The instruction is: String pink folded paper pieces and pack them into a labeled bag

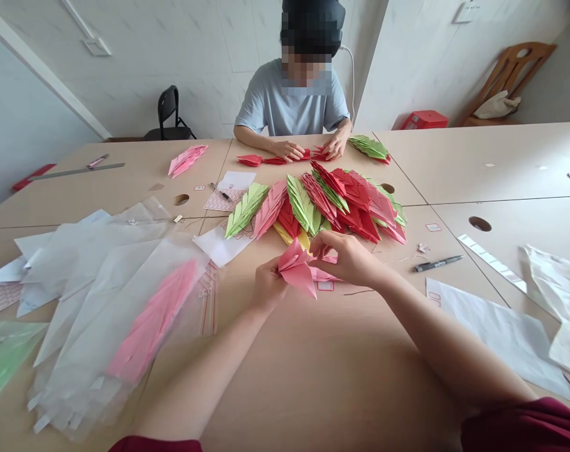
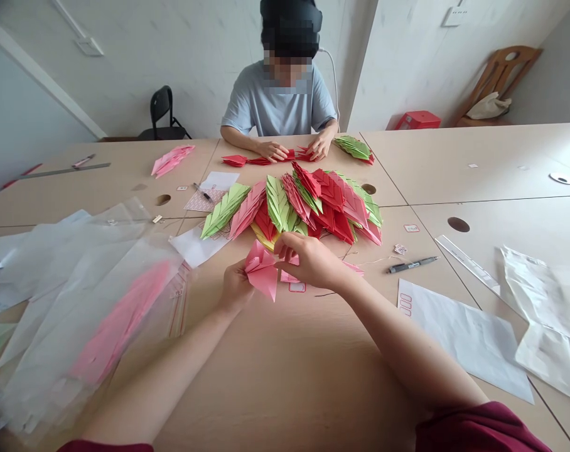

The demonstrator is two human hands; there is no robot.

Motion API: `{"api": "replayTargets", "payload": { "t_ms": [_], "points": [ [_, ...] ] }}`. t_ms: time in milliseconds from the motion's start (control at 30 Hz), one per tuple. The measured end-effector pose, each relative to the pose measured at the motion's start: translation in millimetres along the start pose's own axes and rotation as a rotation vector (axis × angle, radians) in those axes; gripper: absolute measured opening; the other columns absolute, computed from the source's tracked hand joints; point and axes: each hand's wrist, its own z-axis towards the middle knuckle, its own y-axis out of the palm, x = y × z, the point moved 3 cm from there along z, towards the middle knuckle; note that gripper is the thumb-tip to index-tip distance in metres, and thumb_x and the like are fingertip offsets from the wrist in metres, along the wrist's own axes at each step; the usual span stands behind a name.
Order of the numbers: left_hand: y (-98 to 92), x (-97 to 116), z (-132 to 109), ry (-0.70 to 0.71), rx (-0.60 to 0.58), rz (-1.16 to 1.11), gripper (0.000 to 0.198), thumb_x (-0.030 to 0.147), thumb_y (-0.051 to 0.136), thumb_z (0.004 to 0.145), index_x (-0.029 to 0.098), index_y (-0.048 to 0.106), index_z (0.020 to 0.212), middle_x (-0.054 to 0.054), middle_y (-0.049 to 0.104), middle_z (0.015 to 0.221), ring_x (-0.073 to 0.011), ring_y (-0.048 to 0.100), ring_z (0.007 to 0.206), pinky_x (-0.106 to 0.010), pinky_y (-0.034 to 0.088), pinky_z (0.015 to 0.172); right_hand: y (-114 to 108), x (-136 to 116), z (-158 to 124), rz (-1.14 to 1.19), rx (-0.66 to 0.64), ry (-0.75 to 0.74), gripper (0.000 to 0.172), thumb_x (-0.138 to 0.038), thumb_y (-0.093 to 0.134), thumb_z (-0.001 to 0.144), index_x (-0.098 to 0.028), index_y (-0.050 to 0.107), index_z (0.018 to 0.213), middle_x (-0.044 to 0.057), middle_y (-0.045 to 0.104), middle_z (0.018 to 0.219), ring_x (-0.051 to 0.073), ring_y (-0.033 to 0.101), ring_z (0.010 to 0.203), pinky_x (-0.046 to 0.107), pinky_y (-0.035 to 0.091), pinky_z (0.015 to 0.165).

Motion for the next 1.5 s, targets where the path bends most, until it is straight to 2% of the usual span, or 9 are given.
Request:
{"api": "replayTargets", "payload": {
  "t_ms": [167, 267, 533, 800, 967, 1133, 1233, 1333, 1500],
  "points": [
    [-0.6, -5.7, 1.4, 0.044, -0.029, 0.059, 0.018, 0.032, 0.070, 0.075, 0.015, 0.072, 0.079, 0.001, 0.066, 0.069, -0.0144, 0.057, 0.065, -0.022, 0.044, 0.058, 0.9, 3.4, 2.3, -0.009, -0.033, 0.007, 0.005, -0.023, 0.061, 0.086, -0.021, 0.063, 0.089, 0.003, 0.063, 0.088, 0.014, 0.061, 0.075, 0.026, 0.050, 0.067],
    [-4.9, -11.9, 4.5, 0.088, -0.024, 0.055, 0.018, 0.030, 0.070, 0.075, 0.016, 0.070, 0.085, 0.000, 0.066, 0.075, -0.0144, 0.059, 0.070, -0.022, 0.047, 0.061, -3.5, 6.4, 2.5, -0.008, -0.041, 0.030, 0.011, -0.021, 0.057, 0.087, -0.022, 0.067, 0.093, 0.004, 0.065, 0.089, 0.015, 0.062, 0.077, 0.027, 0.050, 0.068],
    [-22.7, -5.8, 8.2, 0.377, 0.013, 0.265, 0.011, 0.025, 0.064, 0.082, 0.018, 0.069, 0.087, -0.003, 0.062, 0.080, -0.0108, 0.058, 0.068, -0.018, 0.048, 0.055, -14.9, 11.8, 1.4, -0.051, -0.047, 0.041, 0.014, -0.016, 0.058, 0.085, -0.021, 0.069, 0.091, 0.003, 0.065, 0.086, 0.015, 0.062, 0.077, 0.026, 0.048, 0.066],
    [-16.0, 2.5, 3.6, 0.533, 0.022, 0.483, 0.013, 0.023, 0.060, 0.087, 0.019, 0.070, 0.094, -0.004, 0.065, 0.084, -0.0108, 0.059, 0.069, -0.021, 0.046, 0.059, -38.8, 6.6, 0.6, -0.146, 0.096, 0.021, 0.020, -0.028, 0.051, 0.093, -0.022, 0.069, 0.100, 0.005, 0.068, 0.097, 0.018, 0.063, 0.087, 0.031, 0.051, 0.074],
    [-17.7, 3.7, 4.4, 0.477, 0.053, 0.425, 0.014, 0.029, 0.064, 0.085, 0.019, 0.072, 0.090, -0.004, 0.064, 0.081, -0.0087, 0.052, 0.061, -0.021, 0.044, 0.055, -31.8, -0.2, 1.2, -0.142, -0.014, -0.051, 0.023, -0.032, 0.050, 0.094, -0.024, 0.068, 0.106, 0.006, 0.068, 0.107, 0.022, 0.061, 0.103, 0.037, 0.050, 0.088],
    [-17.8, 1.7, 7.8, 0.230, -0.026, 0.138, 0.022, 0.039, 0.069, 0.080, 0.018, 0.071, 0.083, -0.003, 0.064, 0.075, -0.0089, 0.052, 0.057, -0.020, 0.041, 0.048, -33.6, -1.6, -0.7, 0.059, -0.080, 0.143, 0.039, -0.042, 0.055, 0.090, -0.025, 0.058, 0.125, 0.007, 0.066, 0.115, 0.022, 0.065, 0.099, 0.035, 0.053, 0.082],
    [-14.7, 0.1, 7.3, 0.080, -0.078, -0.022, 0.027, 0.043, 0.071, 0.077, 0.016, 0.071, 0.084, -0.001, 0.062, 0.066, -0.0082, 0.049, 0.050, -0.021, 0.041, 0.046, -30.4, 1.4, -0.5, 0.135, -0.056, 0.209, 0.034, -0.038, 0.065, 0.081, -0.024, 0.064, 0.112, 0.005, 0.070, 0.099, 0.019, 0.066, 0.087, 0.031, 0.054, 0.073],
    [-12.2, 1.4, 5.9, 0.060, -0.105, -0.072, 0.029, 0.044, 0.067, 0.081, 0.015, 0.070, 0.079, -0.002, 0.059, 0.063, -0.0105, 0.051, 0.057, -0.023, 0.045, 0.055, -25.0, 13.0, 1.6, 0.186, 0.030, 0.315, 0.018, -0.032, 0.065, 0.079, -0.020, 0.069, 0.092, 0.003, 0.069, 0.085, 0.016, 0.064, 0.075, 0.027, 0.052, 0.063],
    [-12.2, 1.4, 5.0, 0.054, -0.105, -0.104, 0.030, 0.044, 0.062, 0.084, 0.015, 0.068, 0.080, -0.004, 0.062, 0.071, -0.0124, 0.054, 0.064, -0.025, 0.046, 0.063, -16.8, 30.6, 4.3, 0.356, 0.032, 0.454, 0.023, -0.035, 0.066, 0.078, -0.017, 0.069, 0.092, 0.002, 0.064, 0.072, 0.012, 0.059, 0.063, 0.025, 0.051, 0.055]
  ]
}}
